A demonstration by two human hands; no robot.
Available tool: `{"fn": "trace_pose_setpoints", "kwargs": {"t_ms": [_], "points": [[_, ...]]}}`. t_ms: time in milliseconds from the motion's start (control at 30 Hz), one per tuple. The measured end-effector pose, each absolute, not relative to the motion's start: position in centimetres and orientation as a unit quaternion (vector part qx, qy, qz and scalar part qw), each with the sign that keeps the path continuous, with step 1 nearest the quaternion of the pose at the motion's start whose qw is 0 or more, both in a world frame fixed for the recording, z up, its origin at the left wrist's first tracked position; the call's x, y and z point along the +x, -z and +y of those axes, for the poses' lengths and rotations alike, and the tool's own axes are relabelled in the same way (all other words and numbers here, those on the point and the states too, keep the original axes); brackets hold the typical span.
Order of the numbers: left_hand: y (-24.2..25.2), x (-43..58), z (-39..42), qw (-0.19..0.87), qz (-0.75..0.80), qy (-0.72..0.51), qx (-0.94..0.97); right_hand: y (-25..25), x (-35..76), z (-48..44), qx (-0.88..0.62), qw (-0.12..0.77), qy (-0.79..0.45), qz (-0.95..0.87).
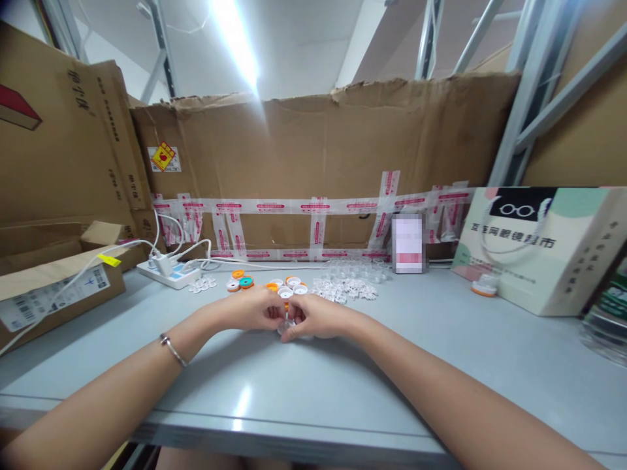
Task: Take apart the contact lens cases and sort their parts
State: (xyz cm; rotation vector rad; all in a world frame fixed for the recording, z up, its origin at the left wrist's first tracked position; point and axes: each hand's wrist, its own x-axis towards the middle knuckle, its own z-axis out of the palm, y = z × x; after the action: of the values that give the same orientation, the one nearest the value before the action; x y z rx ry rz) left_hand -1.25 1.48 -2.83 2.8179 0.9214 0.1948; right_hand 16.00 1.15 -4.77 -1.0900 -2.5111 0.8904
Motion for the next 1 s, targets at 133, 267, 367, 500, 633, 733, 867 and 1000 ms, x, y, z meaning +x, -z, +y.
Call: {"fn": "trace_pose_setpoints", "kwargs": {"t_ms": [133,267,367,500,633,733,867,1000], "points": [[1.6,-2.2,1.6,0.063,0.34,-0.094,0.934,4.7,16.1,1.0,-0.392,0.123,-0.304,-0.859],[0.0,-4.7,2.1,0.031,0.439,-0.065,0.896,4.7,16.3,1.1,-0.406,0.119,-0.302,-0.854],[-0.4,-6.1,2.4,0.033,0.53,0.034,0.847,4.7,16.3,1.1,-0.404,0.118,-0.311,-0.852],[-0.2,-6.6,2.5,-0.018,0.58,0.075,0.811,4.8,16.4,1.2,-0.403,0.118,-0.311,-0.853],[-0.2,-5.9,2.2,-0.068,0.582,0.007,0.81,4.8,16.4,1.2,-0.401,0.12,-0.315,-0.852],[-0.2,-4.3,1.5,-0.022,0.453,-0.079,0.888,4.8,16.3,1.2,-0.394,0.124,-0.319,-0.853],[0.8,-1.8,0.6,0.088,0.277,-0.109,0.951,4.9,16.3,1.3,-0.359,0.139,-0.338,-0.859],[2.0,-0.8,0.6,0.133,0.243,-0.072,0.958,5.0,16.1,1.4,-0.347,0.149,-0.37,-0.849]]}}
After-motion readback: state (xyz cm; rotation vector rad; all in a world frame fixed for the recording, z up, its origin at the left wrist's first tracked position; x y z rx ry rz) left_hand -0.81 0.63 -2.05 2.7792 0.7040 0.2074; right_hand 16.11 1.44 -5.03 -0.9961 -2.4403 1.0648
